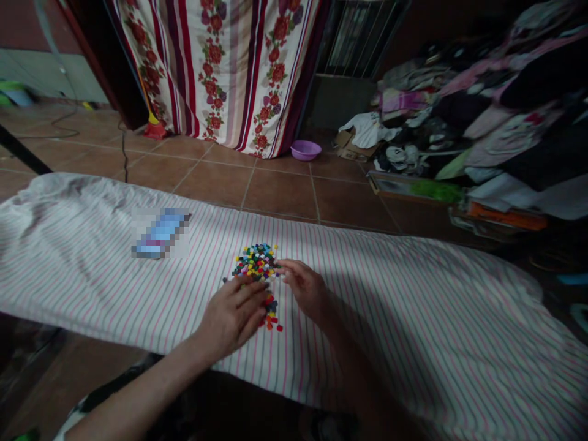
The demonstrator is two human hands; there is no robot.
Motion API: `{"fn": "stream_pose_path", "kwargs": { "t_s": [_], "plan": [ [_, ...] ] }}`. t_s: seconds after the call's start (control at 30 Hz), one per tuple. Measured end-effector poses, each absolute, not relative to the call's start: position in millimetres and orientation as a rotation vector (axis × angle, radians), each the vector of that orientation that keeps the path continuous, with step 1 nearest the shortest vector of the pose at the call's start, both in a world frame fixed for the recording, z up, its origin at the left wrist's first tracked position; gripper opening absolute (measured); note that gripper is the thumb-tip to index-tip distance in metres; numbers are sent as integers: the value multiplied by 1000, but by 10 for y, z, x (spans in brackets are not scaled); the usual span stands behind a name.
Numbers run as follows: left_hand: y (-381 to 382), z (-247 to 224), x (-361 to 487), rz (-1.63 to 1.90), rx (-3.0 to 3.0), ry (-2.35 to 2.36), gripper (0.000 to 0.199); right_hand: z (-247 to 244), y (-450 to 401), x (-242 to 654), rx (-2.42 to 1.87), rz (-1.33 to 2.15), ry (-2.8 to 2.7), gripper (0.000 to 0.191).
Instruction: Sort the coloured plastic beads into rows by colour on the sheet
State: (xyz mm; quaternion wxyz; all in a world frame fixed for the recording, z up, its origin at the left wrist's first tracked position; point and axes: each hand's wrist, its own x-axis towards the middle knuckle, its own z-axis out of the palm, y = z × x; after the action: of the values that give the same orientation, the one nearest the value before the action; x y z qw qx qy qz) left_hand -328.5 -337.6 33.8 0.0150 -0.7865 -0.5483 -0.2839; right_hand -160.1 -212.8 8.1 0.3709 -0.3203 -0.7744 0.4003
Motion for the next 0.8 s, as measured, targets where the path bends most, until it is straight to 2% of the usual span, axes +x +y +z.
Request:
{"fn": "stream_pose_path", "kwargs": {
  "t_s": [0.17,0.27,0.8],
  "plan": [
    [-3606,246,-2926,-536,-2741,-1461,52,33,-2031,-1488,-961,967,-1929,32],
    [-3627,159,-2870,-449,-2759,-1443,56,31,-2031,-1472,-963,974,-1935,33],
    [-3380,55,-3263,-361,-2401,-1728,63,37,-2008,-1484,-956,948,-2006,26]
  ]
}}
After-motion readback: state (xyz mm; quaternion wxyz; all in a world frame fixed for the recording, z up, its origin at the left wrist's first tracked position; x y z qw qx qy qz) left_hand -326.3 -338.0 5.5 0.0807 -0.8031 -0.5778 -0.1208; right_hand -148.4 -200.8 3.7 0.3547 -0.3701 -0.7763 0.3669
